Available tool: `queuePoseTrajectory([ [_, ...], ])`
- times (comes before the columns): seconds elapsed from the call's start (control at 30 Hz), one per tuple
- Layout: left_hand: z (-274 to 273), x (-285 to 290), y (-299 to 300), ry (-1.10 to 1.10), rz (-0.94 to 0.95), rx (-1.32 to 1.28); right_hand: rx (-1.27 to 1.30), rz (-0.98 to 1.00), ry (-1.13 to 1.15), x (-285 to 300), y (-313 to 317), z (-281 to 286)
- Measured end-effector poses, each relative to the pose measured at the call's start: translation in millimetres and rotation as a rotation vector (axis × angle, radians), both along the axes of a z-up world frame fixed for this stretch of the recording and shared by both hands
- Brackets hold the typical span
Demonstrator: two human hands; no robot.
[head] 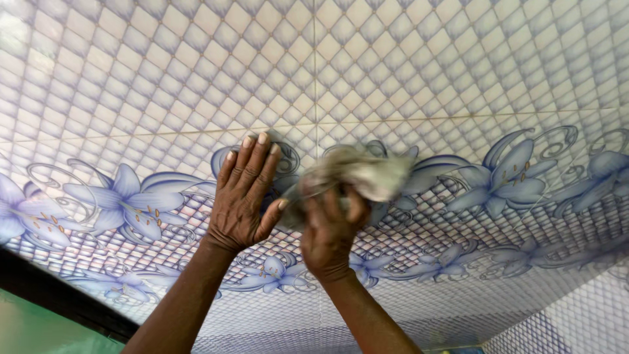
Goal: The person cleans a wall-mounted corner shelf and the adjacent tiled walls in a bathroom using a cloth and a sponge. They move a green mug and a soap bottle to access the surfaces and wipe them repeatedly.
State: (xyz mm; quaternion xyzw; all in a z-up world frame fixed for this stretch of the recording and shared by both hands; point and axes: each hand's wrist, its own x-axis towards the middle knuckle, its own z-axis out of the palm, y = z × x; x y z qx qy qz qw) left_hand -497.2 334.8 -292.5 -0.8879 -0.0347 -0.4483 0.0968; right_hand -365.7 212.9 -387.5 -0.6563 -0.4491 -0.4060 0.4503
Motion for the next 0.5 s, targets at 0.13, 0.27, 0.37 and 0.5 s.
queuePoseTrajectory([
  [0.13, -5.2, -14.4, 3.3, -0.032, -0.016, -0.032, 0.015, 0.042, 0.015, 55.7, -39.2, 2.8],
  [0.27, -6.2, -18.3, 16.3, -0.006, -0.003, 0.032, 0.749, 0.307, 0.573, 83.7, -41.5, 35.8],
  [0.37, -7.1, -19.2, 17.2, -0.075, -0.069, 0.012, 0.445, -0.13, 0.311, -4.6, 35.7, 8.2],
  [0.5, -13.6, -52.5, 30.1, -0.022, -0.177, -0.093, -0.007, 0.175, -0.126, -79.1, 71.6, -23.3],
])
